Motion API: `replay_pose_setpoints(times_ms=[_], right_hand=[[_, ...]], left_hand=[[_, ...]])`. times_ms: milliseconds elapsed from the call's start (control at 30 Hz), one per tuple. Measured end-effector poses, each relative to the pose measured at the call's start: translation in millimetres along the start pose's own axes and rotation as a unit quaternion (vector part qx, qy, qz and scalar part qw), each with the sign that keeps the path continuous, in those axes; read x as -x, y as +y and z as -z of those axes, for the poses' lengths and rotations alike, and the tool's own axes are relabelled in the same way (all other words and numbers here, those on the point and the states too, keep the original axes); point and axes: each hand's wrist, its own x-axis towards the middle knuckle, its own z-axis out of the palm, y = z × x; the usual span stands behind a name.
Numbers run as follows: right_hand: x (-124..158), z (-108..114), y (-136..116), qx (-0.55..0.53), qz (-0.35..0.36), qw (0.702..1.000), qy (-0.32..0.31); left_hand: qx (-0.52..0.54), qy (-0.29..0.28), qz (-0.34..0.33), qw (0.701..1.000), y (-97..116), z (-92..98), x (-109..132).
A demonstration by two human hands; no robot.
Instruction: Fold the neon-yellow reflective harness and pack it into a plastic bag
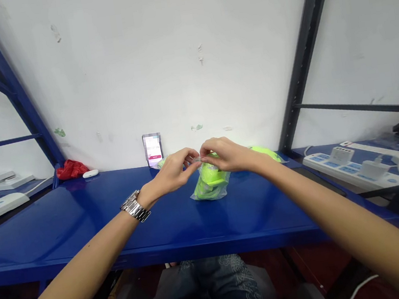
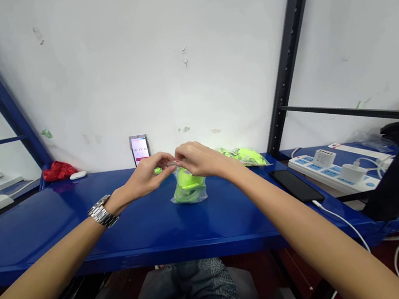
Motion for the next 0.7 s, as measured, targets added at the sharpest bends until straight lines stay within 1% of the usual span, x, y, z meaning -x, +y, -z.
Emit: replay_pose_setpoints(times_ms=[100, 200, 267, 300, 400, 467, 533, 633, 700], right_hand=[[3.4, 3.5, -1.3, -0.021, 0.018, 1.0, 0.01], [14.1, 7.3, -1.1, -0.046, 0.015, 0.997, 0.065], [24.4, 8.4, -0.1, -0.064, 0.007, 0.994, 0.086], [29.6, 8.0, 0.4, -0.068, 0.004, 0.994, 0.08], [40.3, 2.8, 1.7, -0.063, -0.015, 0.997, 0.028], [41.3, -2.4, 2.2, -0.053, -0.032, 0.998, 0.009], [38.3, -6.6, 2.7, -0.042, -0.043, 0.998, 0.006], [32.8, -7.7, 3.3, -0.054, -0.063, 0.996, -0.008], [30.9, -5.5, 3.2, -0.086, -0.082, 0.993, -0.025]], left_hand=[[0.005, -0.014, -0.002, 1.0, 1.1, 0.1, -2.0], [-0.01, -0.002, -0.002, 1.0, -0.5, 1.3, -1.5], [-0.007, -0.002, 0.008, 1.0, -2.2, 2.9, 0.8], [0.005, -0.006, 0.016, 1.0, -2.8, 3.5, 2.3], [0.075, -0.021, 0.039, 0.996, -2.6, 2.1, 5.5], [0.111, -0.044, 0.049, 0.992, -2.3, -3.3, 5.5], [0.13, -0.059, 0.061, 0.988, -2.8, -11.2, 4.0], [0.155, -0.047, 0.08, 0.984, -2.9, -21.6, 1.8], [0.146, -0.039, 0.081, 0.985, -0.1, -24.5, 1.3]])
